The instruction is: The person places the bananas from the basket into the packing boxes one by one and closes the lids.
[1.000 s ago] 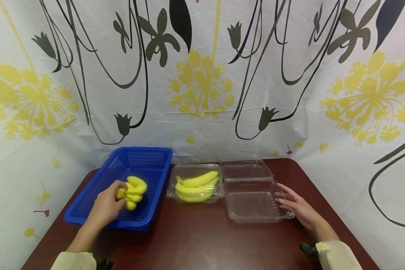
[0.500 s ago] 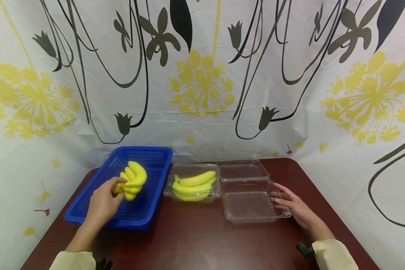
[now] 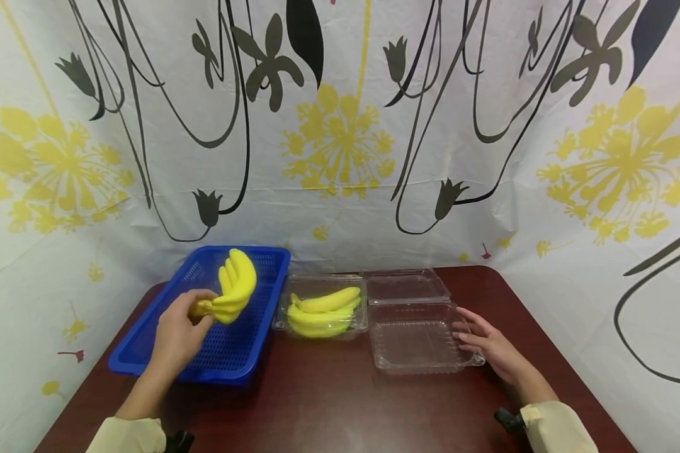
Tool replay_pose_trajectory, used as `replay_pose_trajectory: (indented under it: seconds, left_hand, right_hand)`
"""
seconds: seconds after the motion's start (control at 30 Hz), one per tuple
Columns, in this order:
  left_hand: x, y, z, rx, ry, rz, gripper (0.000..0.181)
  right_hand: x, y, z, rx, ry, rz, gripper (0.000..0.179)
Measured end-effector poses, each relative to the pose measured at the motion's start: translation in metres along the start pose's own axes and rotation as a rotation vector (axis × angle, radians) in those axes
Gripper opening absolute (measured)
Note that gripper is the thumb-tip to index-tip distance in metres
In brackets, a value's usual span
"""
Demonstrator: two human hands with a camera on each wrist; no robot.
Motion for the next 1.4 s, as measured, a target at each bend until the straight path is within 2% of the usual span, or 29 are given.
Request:
replay_pose_trajectory:
  seconds: [0.23,0.6,0.73,1.0,1.1,1.3,1.4]
  left_hand:
    - [0.001,0.003,-0.009,-0.122,0.085,-0.039,0.034]
    - [0.001,0.017,-0.022,-0.242,0.154,-0.017,0.037]
    - [0.0,0.023,-0.023,-0.267,0.162,0.005,0.036]
    - [-0.002,0.033,-0.032,-0.345,0.153,0.024,0.029]
    - [-0.002,0.035,-0.041,-0.35,0.144,0.032,0.028]
    - [-0.003,0.029,-0.079,-0.404,0.163,0.07,0.025]
    - [-0.004,0.032,-0.089,-0.422,0.161,0.089,0.025]
  right_hand:
    - [-0.002,0.003,0.0,0.005,0.028,-0.019,0.066]
    - [-0.003,0.006,-0.001,-0.001,0.06,-0.046,0.068]
    - [-0.003,0.007,-0.001,0.011,0.072,-0.061,0.067]
    - [-0.003,0.007,-0.004,0.013,0.044,-0.061,0.066]
    - [-0.002,0.007,-0.004,0.018,0.039,-0.057,0.065]
    - [-0.002,0.008,-0.004,0.0,0.033,-0.051,0.066]
    - [-0.003,0.007,-0.004,-0.016,0.033,-0.04,0.066]
Point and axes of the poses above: each hand's wrist, its own x-axis towards the middle knuckle, its own y-axis out of the palm, z = x × y, the point moved 3 cm from there along x, towards the middle knuckle, and after that the axes turned 1 degree about -z, right-handed, at the moved point
